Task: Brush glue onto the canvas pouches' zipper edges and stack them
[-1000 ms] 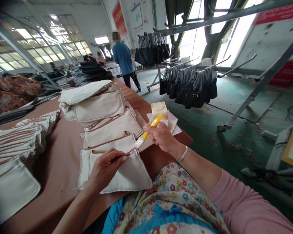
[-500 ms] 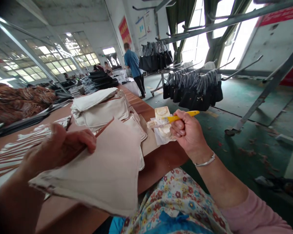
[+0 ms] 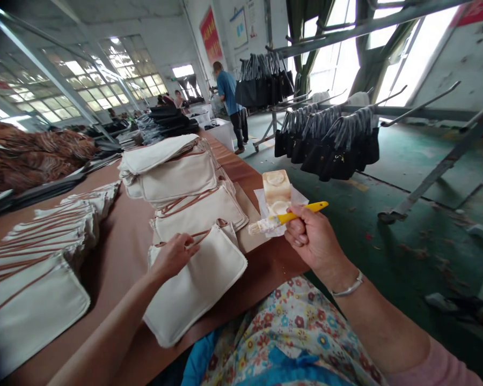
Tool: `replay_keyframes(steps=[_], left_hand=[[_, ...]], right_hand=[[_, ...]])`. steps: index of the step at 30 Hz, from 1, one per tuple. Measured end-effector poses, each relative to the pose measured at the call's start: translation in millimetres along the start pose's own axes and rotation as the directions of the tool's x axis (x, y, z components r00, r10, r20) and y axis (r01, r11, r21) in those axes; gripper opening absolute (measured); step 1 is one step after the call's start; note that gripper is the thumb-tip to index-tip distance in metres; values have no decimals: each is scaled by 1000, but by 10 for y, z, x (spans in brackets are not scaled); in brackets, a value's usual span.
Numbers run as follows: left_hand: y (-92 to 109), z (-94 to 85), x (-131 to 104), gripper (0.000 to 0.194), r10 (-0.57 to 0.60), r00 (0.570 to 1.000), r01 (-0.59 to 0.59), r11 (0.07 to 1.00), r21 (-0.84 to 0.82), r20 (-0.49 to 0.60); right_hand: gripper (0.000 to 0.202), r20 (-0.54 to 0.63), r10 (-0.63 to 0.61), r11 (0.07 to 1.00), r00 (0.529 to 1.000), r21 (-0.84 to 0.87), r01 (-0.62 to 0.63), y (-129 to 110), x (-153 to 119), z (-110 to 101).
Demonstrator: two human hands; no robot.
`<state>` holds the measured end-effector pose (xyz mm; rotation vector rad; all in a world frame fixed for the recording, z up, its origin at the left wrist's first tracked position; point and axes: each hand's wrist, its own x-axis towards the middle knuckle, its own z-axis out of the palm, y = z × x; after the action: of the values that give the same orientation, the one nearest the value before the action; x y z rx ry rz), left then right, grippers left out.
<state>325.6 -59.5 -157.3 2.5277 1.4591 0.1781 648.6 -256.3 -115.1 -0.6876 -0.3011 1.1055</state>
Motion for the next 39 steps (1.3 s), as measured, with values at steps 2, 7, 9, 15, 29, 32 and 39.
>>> replay_keyframes(steps=[2, 7, 9, 15, 29, 32, 39], left_hand=[[96, 113, 121, 30, -59, 998, 59, 998, 9, -22], [195, 251, 361, 41, -146, 987, 149, 989, -28, 64], [205, 281, 384, 37, -151, 982, 157, 986, -52, 110], [325, 328, 233, 26, -98, 983, 123, 979, -161, 158], [733, 19, -372, 32, 104, 986, -14, 827, -562, 129], [779, -19, -458, 29, 117, 989, -48, 831, -555, 90], [850, 63, -617, 18, 155, 984, -180, 845, -504, -92]], right_hand=[[19, -3, 3, 1000, 1000, -28, -3, 79, 6, 39], [23, -26, -56, 990, 998, -128, 52, 288, 104, 144], [26, -22, -81, 982, 997, -170, 76, 377, 180, 189], [33, 19, -157, 948, 987, -277, 156, 580, 359, 325], [27, 135, -154, 830, 979, -520, 202, 772, 286, 310], [28, 121, -230, 779, 965, -571, 258, 762, 290, 312], [20, 249, -226, 708, 942, -622, 334, 620, 109, 257]])
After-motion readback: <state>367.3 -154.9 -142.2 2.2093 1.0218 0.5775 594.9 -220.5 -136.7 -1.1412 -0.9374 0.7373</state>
